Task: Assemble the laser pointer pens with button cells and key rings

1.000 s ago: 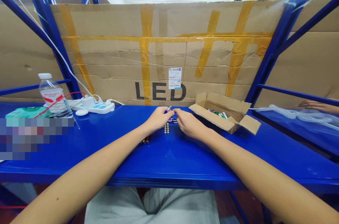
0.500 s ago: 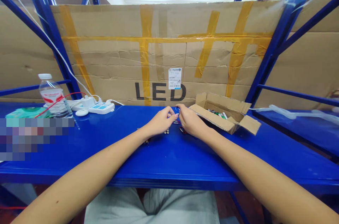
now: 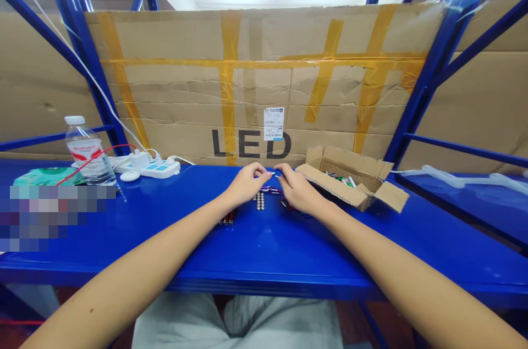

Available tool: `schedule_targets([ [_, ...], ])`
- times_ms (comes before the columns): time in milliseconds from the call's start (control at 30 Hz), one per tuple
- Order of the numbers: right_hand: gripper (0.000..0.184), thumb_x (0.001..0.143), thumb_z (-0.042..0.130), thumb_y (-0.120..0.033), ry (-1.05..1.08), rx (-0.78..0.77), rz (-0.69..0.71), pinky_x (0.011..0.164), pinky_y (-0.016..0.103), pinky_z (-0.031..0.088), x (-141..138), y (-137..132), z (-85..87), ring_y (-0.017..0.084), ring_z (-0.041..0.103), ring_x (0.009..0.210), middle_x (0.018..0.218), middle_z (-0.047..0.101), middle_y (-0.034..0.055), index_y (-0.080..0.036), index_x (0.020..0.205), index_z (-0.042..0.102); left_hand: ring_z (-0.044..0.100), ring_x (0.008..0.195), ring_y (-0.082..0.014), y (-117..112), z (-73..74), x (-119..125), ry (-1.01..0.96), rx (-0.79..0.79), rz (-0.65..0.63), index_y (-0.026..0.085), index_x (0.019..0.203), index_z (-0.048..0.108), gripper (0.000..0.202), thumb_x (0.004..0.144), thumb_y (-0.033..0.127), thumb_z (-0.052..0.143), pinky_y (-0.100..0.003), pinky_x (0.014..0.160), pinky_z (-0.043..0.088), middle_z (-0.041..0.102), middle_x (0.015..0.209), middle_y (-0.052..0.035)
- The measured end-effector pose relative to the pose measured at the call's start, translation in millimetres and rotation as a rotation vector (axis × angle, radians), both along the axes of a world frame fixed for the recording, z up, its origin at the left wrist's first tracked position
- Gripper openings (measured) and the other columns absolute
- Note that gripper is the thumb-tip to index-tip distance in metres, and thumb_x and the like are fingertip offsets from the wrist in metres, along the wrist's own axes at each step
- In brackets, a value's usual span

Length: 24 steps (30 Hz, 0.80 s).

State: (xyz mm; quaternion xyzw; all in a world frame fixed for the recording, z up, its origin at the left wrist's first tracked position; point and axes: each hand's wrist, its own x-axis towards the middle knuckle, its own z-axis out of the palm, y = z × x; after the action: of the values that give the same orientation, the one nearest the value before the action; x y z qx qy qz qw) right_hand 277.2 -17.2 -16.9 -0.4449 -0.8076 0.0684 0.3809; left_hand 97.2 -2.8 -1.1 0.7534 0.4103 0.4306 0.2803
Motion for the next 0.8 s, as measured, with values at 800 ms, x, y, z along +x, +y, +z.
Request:
schedule_targets([
  [800,0.039,0.061,0.054,-0.001,0.882,-0.937,0.54,0.08,0.038,0.049,22,-8,31.3,0.017,0.062,0.079,0.087,0.069,0.0052,-0.017,0.095,0.067,0.064,0.088,-0.0192,-21,9.4,-10,0.291,0.619,-0.256,0.019,0.098,0.062,0.015,0.092,0.026,0.05,-0.033,0.081,0.05,0.069,0.093,-0.0088],
])
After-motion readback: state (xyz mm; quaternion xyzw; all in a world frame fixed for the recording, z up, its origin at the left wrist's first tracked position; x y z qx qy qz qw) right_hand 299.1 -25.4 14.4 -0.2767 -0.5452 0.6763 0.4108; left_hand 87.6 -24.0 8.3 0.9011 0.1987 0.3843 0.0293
